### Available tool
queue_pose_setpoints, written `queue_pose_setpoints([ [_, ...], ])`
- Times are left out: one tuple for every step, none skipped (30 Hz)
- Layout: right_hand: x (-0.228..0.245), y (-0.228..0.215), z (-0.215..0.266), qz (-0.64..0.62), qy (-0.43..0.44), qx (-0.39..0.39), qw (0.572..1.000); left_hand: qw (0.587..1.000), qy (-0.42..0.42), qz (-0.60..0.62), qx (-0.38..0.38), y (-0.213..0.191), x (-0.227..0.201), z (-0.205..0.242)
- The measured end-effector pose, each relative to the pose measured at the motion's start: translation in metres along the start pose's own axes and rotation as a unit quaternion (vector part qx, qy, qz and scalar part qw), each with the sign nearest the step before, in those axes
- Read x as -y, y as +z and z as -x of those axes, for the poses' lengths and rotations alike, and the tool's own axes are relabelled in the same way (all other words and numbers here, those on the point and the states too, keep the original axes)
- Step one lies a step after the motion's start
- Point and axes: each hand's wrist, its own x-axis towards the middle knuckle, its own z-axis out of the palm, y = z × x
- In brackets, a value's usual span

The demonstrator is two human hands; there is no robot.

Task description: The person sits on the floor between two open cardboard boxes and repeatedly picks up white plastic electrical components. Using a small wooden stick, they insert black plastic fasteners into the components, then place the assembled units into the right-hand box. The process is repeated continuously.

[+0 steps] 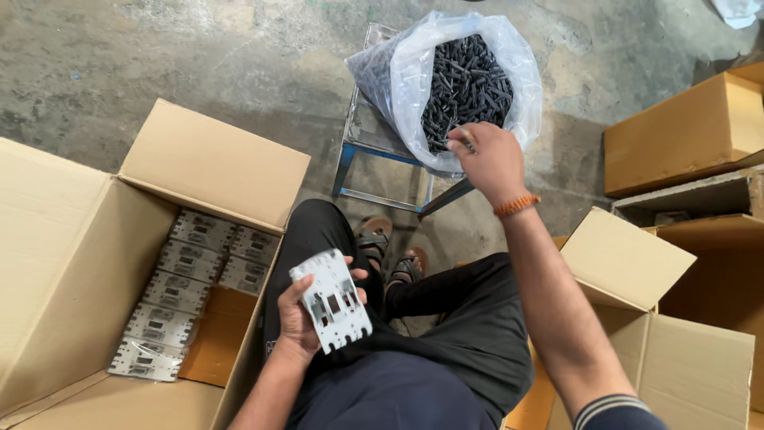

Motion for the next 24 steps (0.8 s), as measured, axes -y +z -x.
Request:
queue_pose_setpoints([
  [-0.002, 0.002, -0.008, 0.049, -0.017, 0.033, 0.998, 1.0, -0.012, -0.009, 0.016, -0.004, 0.001, -0.003],
  [-0.003, 0.004, -0.014, 0.074, 0.01, 0.056, 0.996, 0.999, -0.023, -0.018, 0.03, -0.007, 0.002, -0.004],
  [-0.003, 0.007, -0.018, 0.099, 0.037, 0.079, 0.991, 0.998, -0.034, -0.028, 0.044, -0.01, 0.003, -0.006],
  [-0.002, 0.01, -0.021, 0.123, 0.062, 0.102, 0.985, 0.998, -0.037, -0.023, 0.036, -0.012, 0.002, -0.007],
  [-0.001, 0.012, -0.023, 0.127, 0.054, 0.104, 0.985, 0.999, -0.04, -0.019, 0.028, -0.014, 0.002, -0.008],
  [-0.001, 0.014, -0.023, 0.132, 0.048, 0.105, 0.985, 0.999, -0.045, -0.015, 0.021, -0.015, 0.002, -0.008],
  [-0.002, 0.015, -0.023, 0.136, 0.041, 0.106, 0.984, 0.999, -0.043, -0.02, 0.017, -0.015, 0.002, -0.008],
  [-0.004, 0.016, -0.022, 0.132, 0.033, 0.092, 0.986, 0.999, -0.043, -0.025, 0.016, -0.015, 0.002, -0.009],
  [-0.007, 0.018, -0.02, 0.128, 0.024, 0.078, 0.988, 0.998, -0.044, -0.031, 0.014, -0.015, 0.003, -0.009],
  [-0.01, 0.019, -0.016, 0.124, 0.019, 0.064, 0.99, 0.998, -0.049, -0.033, 0.013, -0.016, 0.004, -0.01],
  [-0.014, 0.02, -0.012, 0.104, -0.002, 0.04, 0.994, 0.998, -0.055, -0.036, 0.013, -0.016, 0.004, -0.01],
  [-0.018, 0.022, -0.011, 0.084, -0.024, 0.016, 0.996, 0.997, -0.059, -0.039, 0.013, -0.016, 0.005, -0.011],
  [-0.021, 0.023, -0.01, 0.064, -0.047, -0.009, 0.997, 0.997, -0.06, -0.041, 0.014, -0.016, 0.006, -0.011],
  [-0.022, 0.024, -0.01, 0.056, -0.053, -0.017, 0.997, 0.997, -0.058, -0.044, 0.014, -0.017, 0.006, -0.011],
  [-0.023, 0.025, -0.011, 0.047, -0.06, -0.025, 0.997, 0.997, -0.056, -0.047, 0.014, -0.016, 0.006, -0.01],
  [-0.023, 0.024, -0.011, 0.038, -0.067, -0.033, 0.996, 0.997, -0.056, -0.048, 0.011, -0.016, 0.006, -0.01],
  [-0.022, 0.022, -0.012, 0.0, -0.057, -0.056, 0.997, 0.997, -0.056, -0.049, 0.008, -0.015, 0.006, -0.009],
  [-0.02, 0.018, -0.01, -0.038, -0.047, -0.079, 0.995, 0.997, -0.056, -0.05, 0.005, -0.014, 0.006, -0.009],
  [-0.017, 0.013, -0.008, -0.076, -0.036, -0.102, 0.991, 0.997, -0.054, -0.051, -0.01, -0.012, 0.006, -0.009],
  [-0.013, 0.007, -0.004, -0.117, 0.004, -0.094, 0.989, 0.997, -0.053, -0.05, -0.026, -0.01, 0.007, -0.008],
  [-0.008, 0.0, 0.004, -0.158, 0.044, -0.085, 0.983, 0.997, -0.051, -0.049, -0.043, -0.008, 0.007, -0.008],
  [-0.003, -0.008, 0.016, -0.198, 0.085, -0.074, 0.974, 0.996, -0.049, -0.047, -0.064, -0.005, 0.009, -0.007],
  [0.004, -0.014, 0.03, -0.284, 0.104, -0.052, 0.952, 0.994, -0.047, -0.044, -0.085, -0.002, 0.01, -0.008],
  [0.011, -0.02, 0.048, -0.367, 0.124, -0.026, 0.921, 0.992, -0.045, -0.039, -0.109, 0.001, 0.011, -0.009],
])
